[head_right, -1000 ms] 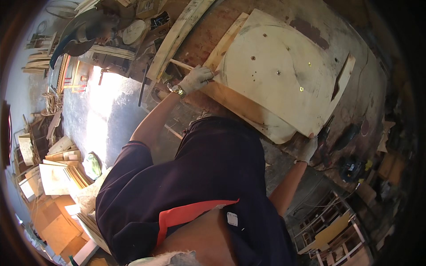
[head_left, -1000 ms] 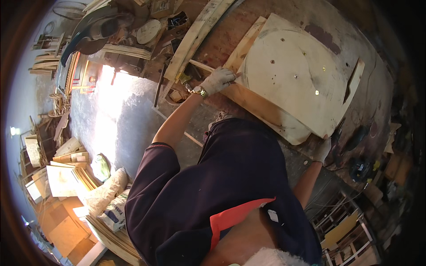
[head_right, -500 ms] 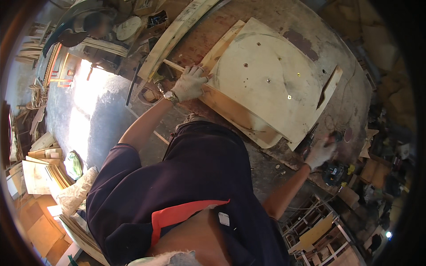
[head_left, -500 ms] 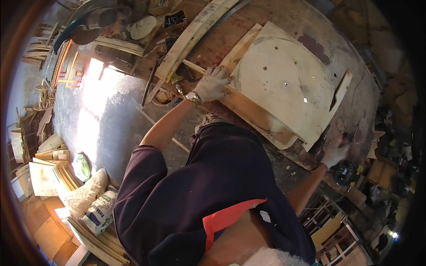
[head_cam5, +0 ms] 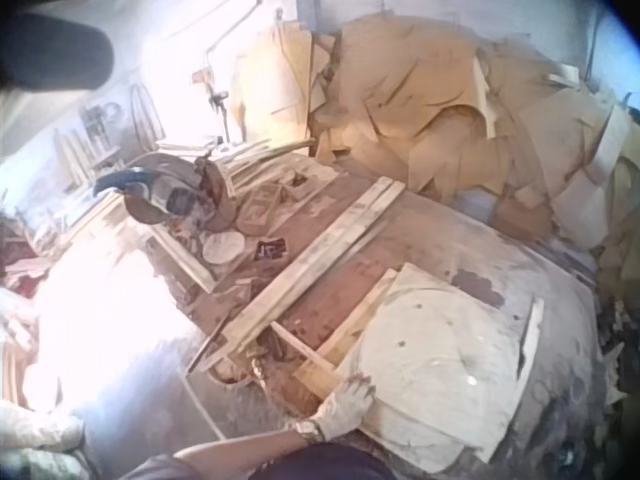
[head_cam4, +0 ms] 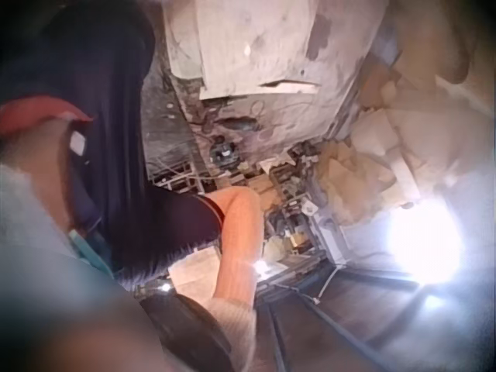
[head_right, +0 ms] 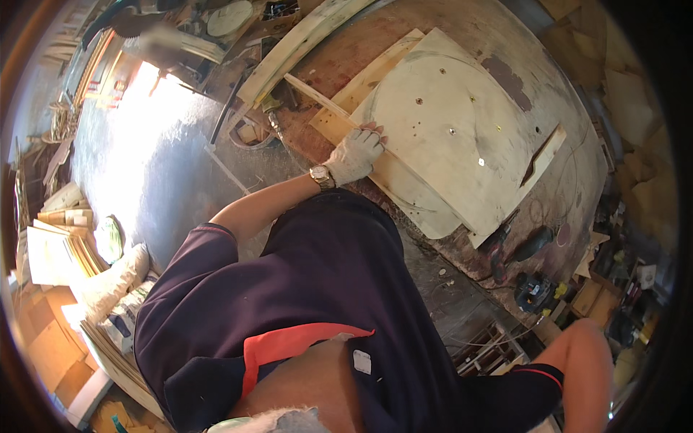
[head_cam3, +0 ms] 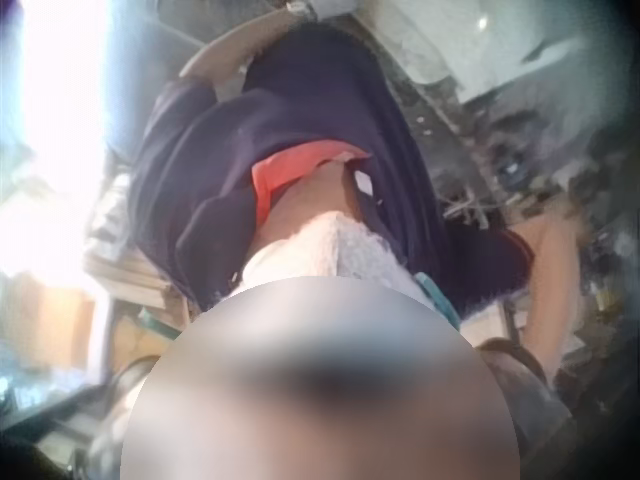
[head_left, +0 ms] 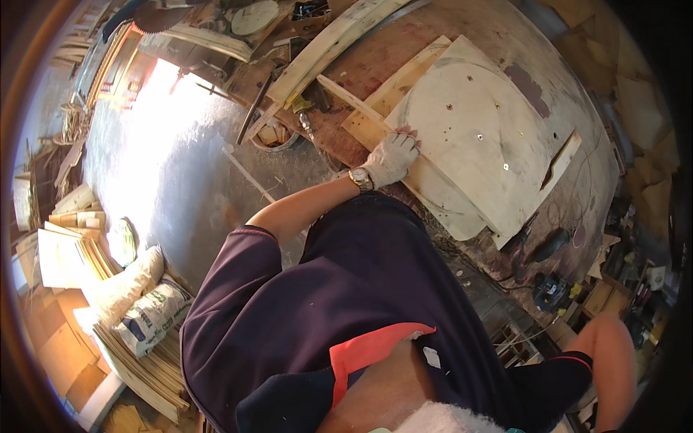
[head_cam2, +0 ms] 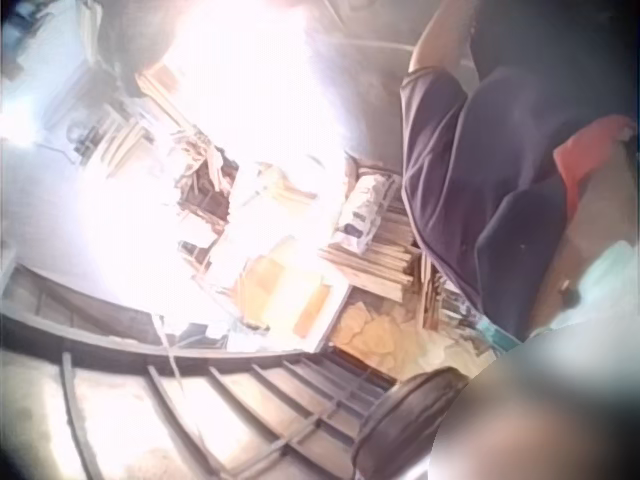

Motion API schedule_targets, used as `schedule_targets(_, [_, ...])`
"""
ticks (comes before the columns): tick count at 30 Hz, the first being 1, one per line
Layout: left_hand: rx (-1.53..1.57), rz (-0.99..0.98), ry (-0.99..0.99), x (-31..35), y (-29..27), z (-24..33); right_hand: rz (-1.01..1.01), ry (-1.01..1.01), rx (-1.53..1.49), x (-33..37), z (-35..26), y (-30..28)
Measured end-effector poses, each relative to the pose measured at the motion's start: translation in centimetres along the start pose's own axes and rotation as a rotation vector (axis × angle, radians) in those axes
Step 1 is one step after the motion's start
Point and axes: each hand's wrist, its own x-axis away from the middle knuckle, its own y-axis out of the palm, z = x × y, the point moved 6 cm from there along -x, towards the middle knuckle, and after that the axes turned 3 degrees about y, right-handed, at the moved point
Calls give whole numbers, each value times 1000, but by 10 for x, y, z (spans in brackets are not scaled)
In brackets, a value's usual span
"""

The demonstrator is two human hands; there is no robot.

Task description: The person assembles wooden slats onto a curved wooden base, marking positions with a pen and cutting slats to size using a miter saw. They repeatedly place, measure, and cut pieces, then fit them into the base.

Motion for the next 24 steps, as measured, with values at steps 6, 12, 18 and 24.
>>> schedule_targets(6, [71,80,-35,9,7,2,-58,-145,-323,-25,-14,40])
schedule_targets(12, [58,65,-16,5,13,-1,-87,-218,-405,-36,-17,55])
schedule_targets(18, [111,174,-26,2,7,-1,-92,-225,-502,-41,-14,57])
schedule_targets(24, [205,162,-27,-4,12,-5,177,252,-163,-8,38,47])
